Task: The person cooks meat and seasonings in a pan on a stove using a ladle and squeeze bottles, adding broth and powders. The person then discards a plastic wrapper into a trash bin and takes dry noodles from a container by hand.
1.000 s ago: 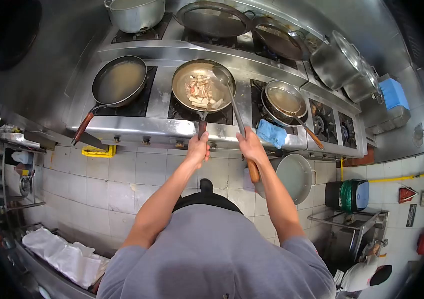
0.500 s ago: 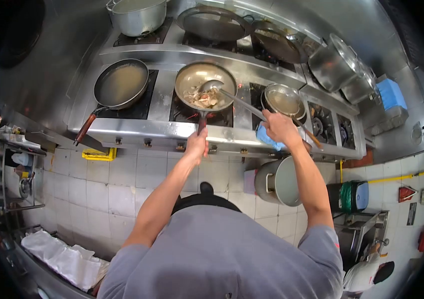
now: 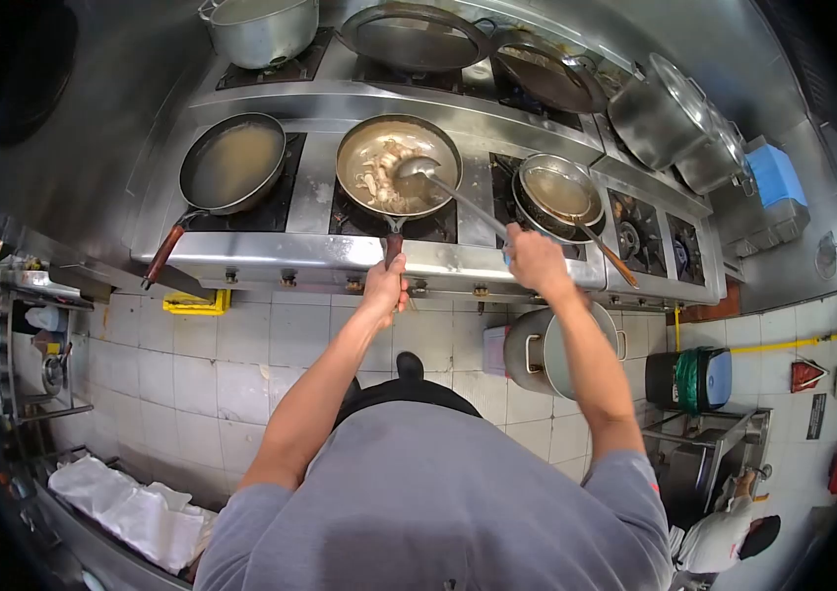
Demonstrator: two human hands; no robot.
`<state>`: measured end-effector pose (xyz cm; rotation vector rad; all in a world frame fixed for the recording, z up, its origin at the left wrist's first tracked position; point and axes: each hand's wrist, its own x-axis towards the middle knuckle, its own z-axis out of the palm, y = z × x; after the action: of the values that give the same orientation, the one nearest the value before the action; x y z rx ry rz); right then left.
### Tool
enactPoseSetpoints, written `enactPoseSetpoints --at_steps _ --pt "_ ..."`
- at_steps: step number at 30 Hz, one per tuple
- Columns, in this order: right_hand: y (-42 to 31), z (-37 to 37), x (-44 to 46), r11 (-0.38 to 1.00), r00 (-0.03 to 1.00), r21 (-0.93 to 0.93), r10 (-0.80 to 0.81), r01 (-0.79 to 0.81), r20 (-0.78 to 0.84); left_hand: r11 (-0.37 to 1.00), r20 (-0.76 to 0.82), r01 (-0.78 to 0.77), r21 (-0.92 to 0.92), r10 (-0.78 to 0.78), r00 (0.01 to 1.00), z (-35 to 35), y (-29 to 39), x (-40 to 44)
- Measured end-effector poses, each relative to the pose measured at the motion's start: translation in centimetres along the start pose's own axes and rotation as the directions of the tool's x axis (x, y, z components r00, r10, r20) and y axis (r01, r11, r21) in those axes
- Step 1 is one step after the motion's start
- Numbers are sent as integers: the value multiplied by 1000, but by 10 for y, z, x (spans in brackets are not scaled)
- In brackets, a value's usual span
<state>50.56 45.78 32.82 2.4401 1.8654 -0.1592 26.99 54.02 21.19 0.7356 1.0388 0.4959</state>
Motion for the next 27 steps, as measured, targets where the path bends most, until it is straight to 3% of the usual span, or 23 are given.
enactPoseSetpoints --at_steps 3,4,6,10,13,15,17,23,27 --pt "1 38 -6 964 992 267 36 -2 -123 1000 13 -16 -18 16 1000 -2 0 2" --pt "-4 39 -4 964 992 265 27 6 -122 1000 15 -9 -18 9 1000 -2 0 0" --pt "-15 43 1 869 979 456 203 -190 20 1000 14 -2 -23 2 1000 0 -1 -2" --pt "-16 98 53 784 985 612 167 -107 -42 1000 4 -16 -7 16 1000 3 -4 0" --pt "-27 58 58 872 1000 489 23 -24 9 1000 -1 -9 23 9 1000 3 1 1" --pt "-10 12 49 987 992 152 -73 58 98 999 -8 -3 35 3 1000 0 3 1" --pt "-4 -35 34 994 988 15 -105 104 113 1000 9 -30 -1 30 1000 -1 4 4" --pt "20 -85 3 994 994 -11 -106 106 -4 1000 -40 3 9 -3 999 9 1 -29" --pt "7 -111 -14 1000 973 -30 8 -1 230 996 -28 -93 1 93 995 5 9 0"
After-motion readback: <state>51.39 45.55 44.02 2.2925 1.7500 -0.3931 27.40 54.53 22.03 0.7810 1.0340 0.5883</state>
